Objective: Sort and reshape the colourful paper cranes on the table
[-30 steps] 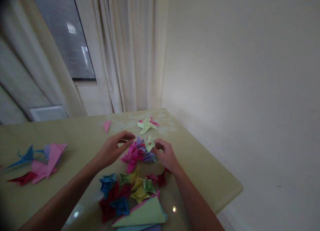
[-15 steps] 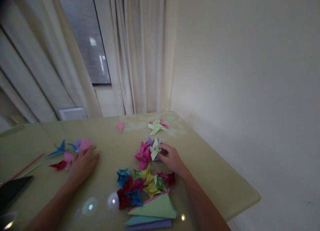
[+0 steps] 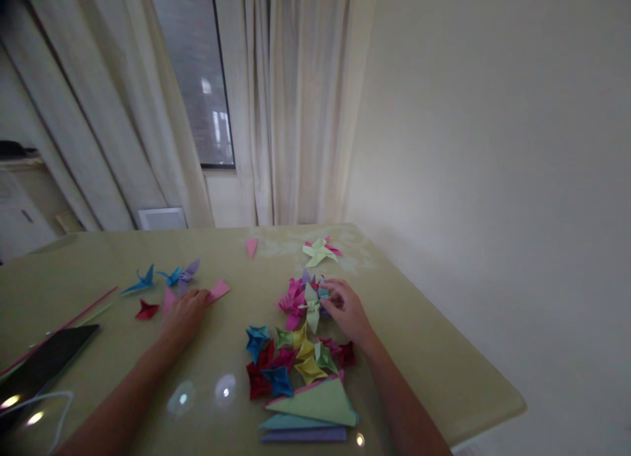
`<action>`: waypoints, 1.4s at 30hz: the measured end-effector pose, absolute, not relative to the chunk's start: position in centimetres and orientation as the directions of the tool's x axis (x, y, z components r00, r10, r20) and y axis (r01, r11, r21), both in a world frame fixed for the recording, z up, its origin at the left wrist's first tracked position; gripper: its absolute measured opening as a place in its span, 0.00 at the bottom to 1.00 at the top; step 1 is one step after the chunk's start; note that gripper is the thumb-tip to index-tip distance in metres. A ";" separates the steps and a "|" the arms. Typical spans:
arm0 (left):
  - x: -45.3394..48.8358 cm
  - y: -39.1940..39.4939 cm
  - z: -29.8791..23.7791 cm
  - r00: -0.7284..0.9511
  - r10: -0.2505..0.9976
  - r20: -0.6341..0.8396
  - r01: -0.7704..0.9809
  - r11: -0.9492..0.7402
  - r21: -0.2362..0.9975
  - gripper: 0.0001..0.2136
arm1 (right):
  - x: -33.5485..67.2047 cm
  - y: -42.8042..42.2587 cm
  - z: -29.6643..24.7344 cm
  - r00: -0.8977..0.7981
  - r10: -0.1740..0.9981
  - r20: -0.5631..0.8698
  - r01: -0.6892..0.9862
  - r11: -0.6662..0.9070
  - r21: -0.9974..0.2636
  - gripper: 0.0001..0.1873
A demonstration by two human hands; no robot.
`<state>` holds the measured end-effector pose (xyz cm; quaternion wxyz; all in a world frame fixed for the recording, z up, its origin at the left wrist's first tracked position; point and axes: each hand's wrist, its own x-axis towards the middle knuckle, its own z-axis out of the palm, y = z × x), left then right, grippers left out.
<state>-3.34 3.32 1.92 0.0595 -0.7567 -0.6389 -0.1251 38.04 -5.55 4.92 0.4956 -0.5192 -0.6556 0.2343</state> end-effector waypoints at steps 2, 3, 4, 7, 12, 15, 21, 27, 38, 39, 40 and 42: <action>-2.9 3.2 2.1 0.187 0.948 0.258 0.971 -0.217 0.095 0.18 | 37.7 -5.9 5.5 0.049 0.889 0.455 0.482 0.378 -0.791 0.15; -2.6 3.1 2.2 0.203 0.946 0.253 0.962 -0.240 0.127 0.18 | 37.5 -6.0 5.8 0.053 0.878 0.475 0.495 0.390 -0.776 0.14; -2.4 3.1 2.2 0.216 0.945 0.245 0.952 -0.260 0.164 0.18 | 37.3 -6.2 6.2 0.054 0.868 0.494 0.504 0.403 -0.764 0.13; -1.8 3.1 2.6 0.231 0.955 0.187 0.932 -0.273 0.238 0.18 | 36.6 -6.7 6.9 0.051 0.833 0.550 0.506 0.453 -0.734 0.11; -1.4 2.8 3.7 0.275 0.958 0.086 0.936 -0.287 0.204 0.17 | 36.2 -7.1 7.3 0.051 0.797 0.601 0.505 0.499 -0.704 0.09; -0.9 2.4 4.0 0.284 0.957 0.059 0.948 -0.290 0.131 0.15 | 36.3 -7.2 7.3 0.056 0.787 0.614 0.512 0.505 -0.695 0.09; -0.1 1.9 3.5 0.270 0.957 0.104 0.962 -0.273 0.011 0.17 | 36.6 -7.0 7.0 0.066 0.775 0.628 0.528 0.507 -0.681 0.09; -1.3 2.2 3.7 0.221 0.968 0.122 0.945 -0.243 0.219 0.17 | 36.9 -6.9 6.5 0.073 0.763 0.642 0.554 0.504 -0.663 0.09; 7.8 -8.5 10.7 0.430 0.845 0.319 0.418 -0.499 0.759 0.18 | 33.4 -11.8 9.6 -0.136 0.816 0.562 0.448 0.556 -0.700 0.25; 8.5 -9.8 10.7 0.504 0.807 0.309 0.391 -0.531 0.752 0.18 | 32.6 -12.9 9.7 -0.137 0.829 0.542 0.456 0.538 -0.709 0.20; 8.7 -10.8 10.7 0.553 0.777 0.301 0.385 -0.559 0.735 0.18 | 32.1 -14.1 9.7 -0.137 0.840 0.526 0.469 0.522 -0.712 0.15; 8.1 -11.2 10.4 0.591 0.756 0.281 0.424 -0.588 0.689 0.19 | 31.5 -16.2 9.1 -0.089 0.855 0.511 0.494 0.484 -0.723 0.14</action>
